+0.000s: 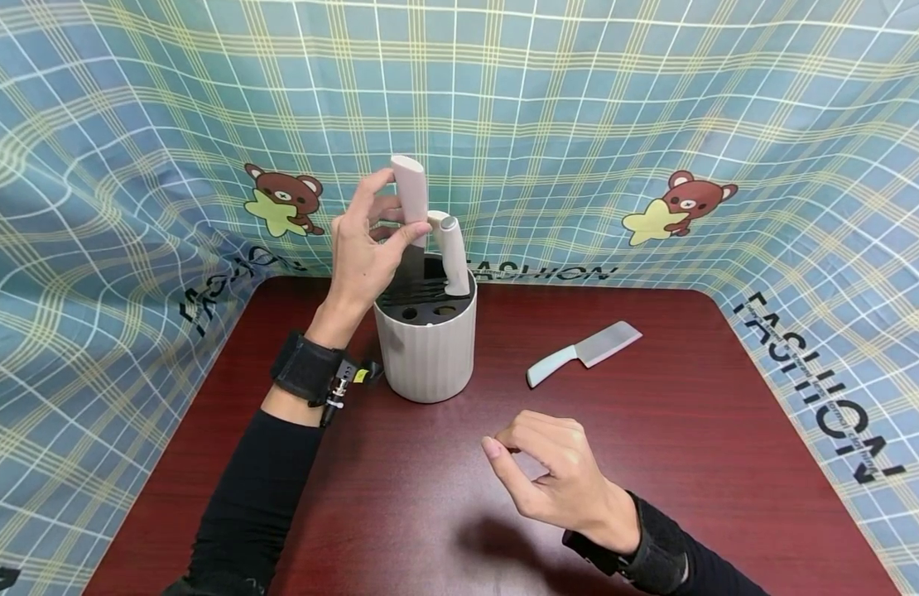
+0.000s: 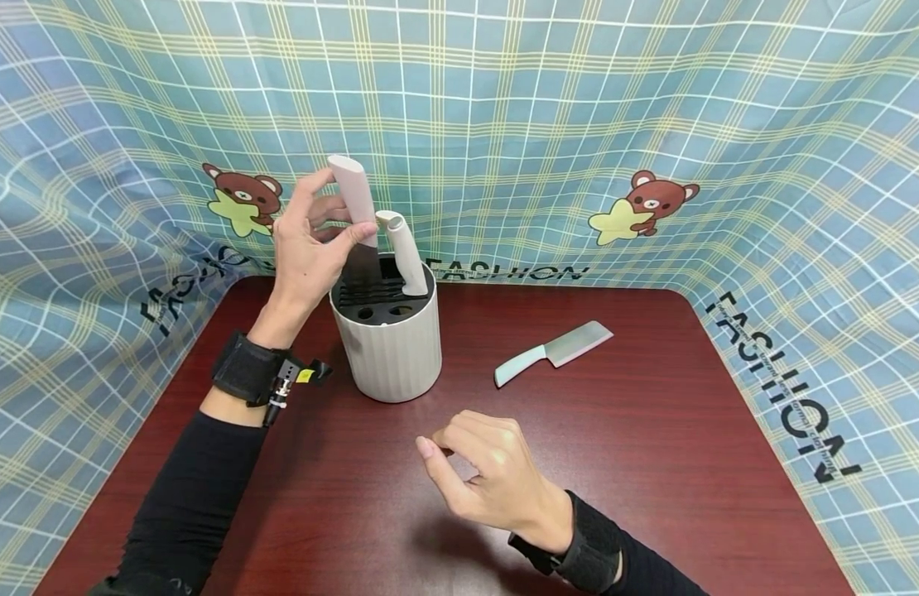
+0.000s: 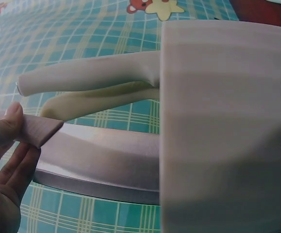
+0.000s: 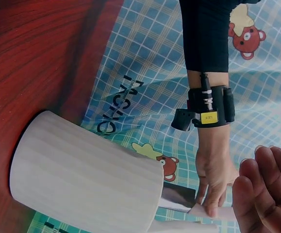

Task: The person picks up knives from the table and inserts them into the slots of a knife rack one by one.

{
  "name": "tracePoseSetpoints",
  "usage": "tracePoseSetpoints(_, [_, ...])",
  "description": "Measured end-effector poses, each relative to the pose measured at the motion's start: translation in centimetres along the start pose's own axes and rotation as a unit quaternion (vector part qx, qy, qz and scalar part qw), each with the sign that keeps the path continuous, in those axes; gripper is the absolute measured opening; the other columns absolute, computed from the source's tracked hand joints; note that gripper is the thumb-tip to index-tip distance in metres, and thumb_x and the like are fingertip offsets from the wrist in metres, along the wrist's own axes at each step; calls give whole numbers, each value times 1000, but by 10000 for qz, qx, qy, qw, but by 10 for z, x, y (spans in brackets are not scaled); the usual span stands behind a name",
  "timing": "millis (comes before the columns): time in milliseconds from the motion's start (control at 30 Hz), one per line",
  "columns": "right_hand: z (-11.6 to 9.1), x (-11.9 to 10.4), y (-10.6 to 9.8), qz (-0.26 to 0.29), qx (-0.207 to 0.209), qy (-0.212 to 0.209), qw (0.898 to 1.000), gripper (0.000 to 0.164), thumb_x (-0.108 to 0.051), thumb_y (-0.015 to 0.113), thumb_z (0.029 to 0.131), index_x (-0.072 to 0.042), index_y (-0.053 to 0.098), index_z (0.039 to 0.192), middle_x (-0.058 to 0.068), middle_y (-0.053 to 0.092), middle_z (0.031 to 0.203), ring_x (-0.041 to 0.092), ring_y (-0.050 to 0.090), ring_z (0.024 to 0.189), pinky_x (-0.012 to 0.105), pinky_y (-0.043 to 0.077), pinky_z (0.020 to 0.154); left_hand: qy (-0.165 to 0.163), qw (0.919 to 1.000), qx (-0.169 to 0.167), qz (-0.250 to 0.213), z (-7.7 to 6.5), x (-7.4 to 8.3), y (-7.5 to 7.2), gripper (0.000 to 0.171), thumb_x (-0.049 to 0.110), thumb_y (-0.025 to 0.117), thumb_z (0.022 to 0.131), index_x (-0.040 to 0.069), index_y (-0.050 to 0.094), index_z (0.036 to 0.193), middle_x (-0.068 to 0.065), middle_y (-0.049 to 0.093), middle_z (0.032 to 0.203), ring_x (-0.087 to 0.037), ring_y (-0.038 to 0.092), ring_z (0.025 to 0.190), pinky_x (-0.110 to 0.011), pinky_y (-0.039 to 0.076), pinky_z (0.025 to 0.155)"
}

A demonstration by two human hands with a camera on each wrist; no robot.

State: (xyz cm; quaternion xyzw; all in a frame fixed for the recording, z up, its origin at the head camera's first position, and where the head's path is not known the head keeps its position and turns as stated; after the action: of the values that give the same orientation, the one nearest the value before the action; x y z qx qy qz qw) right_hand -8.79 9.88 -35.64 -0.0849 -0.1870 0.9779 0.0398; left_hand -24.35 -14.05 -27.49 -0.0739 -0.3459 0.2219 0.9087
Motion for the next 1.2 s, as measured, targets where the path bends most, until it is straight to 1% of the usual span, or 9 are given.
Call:
tracePoseSetpoints(233, [-2,1,0,2,-22,18,10000,22,-4,62,96,-9,65,74,-5,62,65,1,55,59,12,49,59,-235,9997,-108,18,-3,-6,2,63,20,82,87,19,54,143,-11,76,116,-22,76,96,-11,53,71])
tracePoseSetpoints(367, [-2,1,-1,-13,-16,31,10000,22,-5,62,96,-9,65,74,-5,62,65,1,55,59,12,49,58,-246,9995,-170,41,-5,-9,3,64,21,81,87,21,53,144,-11,76,116,-21,76,96,-12,52,70])
tracePoseSetpoints(467, [-2,1,-1,-22,-11,25,10000,22,-5,62,96,-9,65,74,-5,61,64,1,55,59,12,49,58,-264,9994,-190,103,-7,-10,5,64,21,81,87,21,53,144,-10,76,115,-21,75,95,-15,53,69])
tracePoseSetpoints(533, [-1,1,-1,-23,-6,14,10000,23,-5,62,96,-9,65,74,-5,61,64,1,55,59,12,49,59,-293,9992,-203,153,-8,-11,5,64,21,81,87,22,52,145,-10,76,116,-20,75,95,-19,55,70])
tracePoseSetpoints(733, [-1,0,-1,-15,11,-3,10000,23,-5,61,96,-9,65,74,-5,61,64,1,54,58,12,49,58,-365,9991,-199,104,-10,-15,7,65,21,81,87,22,52,146,-11,75,117,-22,75,97,-40,61,75])
tracePoseSetpoints(833, [-1,1,-1,-12,16,-4,10000,23,-5,61,96,-9,64,73,-5,60,64,1,53,58,12,48,58,-395,9990,-223,51,-12,-17,8,65,20,81,87,21,52,146,-13,74,116,-25,75,96,-45,62,76])
tracePoseSetpoints(1067, [-2,1,-1,-13,20,-4,10000,23,-5,61,96,-9,65,74,-6,60,64,1,53,58,12,48,57,-429,9987,-261,-11,-15,-22,10,65,19,81,87,20,52,145,-14,73,113,-26,75,94,-45,62,76])
tracePoseSetpoints(1200, [-2,1,-2,-25,26,6,10000,23,-5,62,96,-9,65,74,-5,61,64,1,53,58,12,48,57,-388,9989,-277,27,-16,-23,11,64,18,81,87,19,52,144,-15,73,112,-27,75,93,-45,62,75])
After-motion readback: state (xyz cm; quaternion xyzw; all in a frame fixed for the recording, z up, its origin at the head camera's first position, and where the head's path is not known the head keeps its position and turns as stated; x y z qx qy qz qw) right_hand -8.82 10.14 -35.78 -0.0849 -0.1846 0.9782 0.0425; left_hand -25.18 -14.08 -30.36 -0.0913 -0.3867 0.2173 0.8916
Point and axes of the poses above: each hand's wrist, its own z-axis towards the middle knuckle, its own y-axis out of the palm, x = y × z, the point moved 1 cm from there along z, towards the middle knuckle
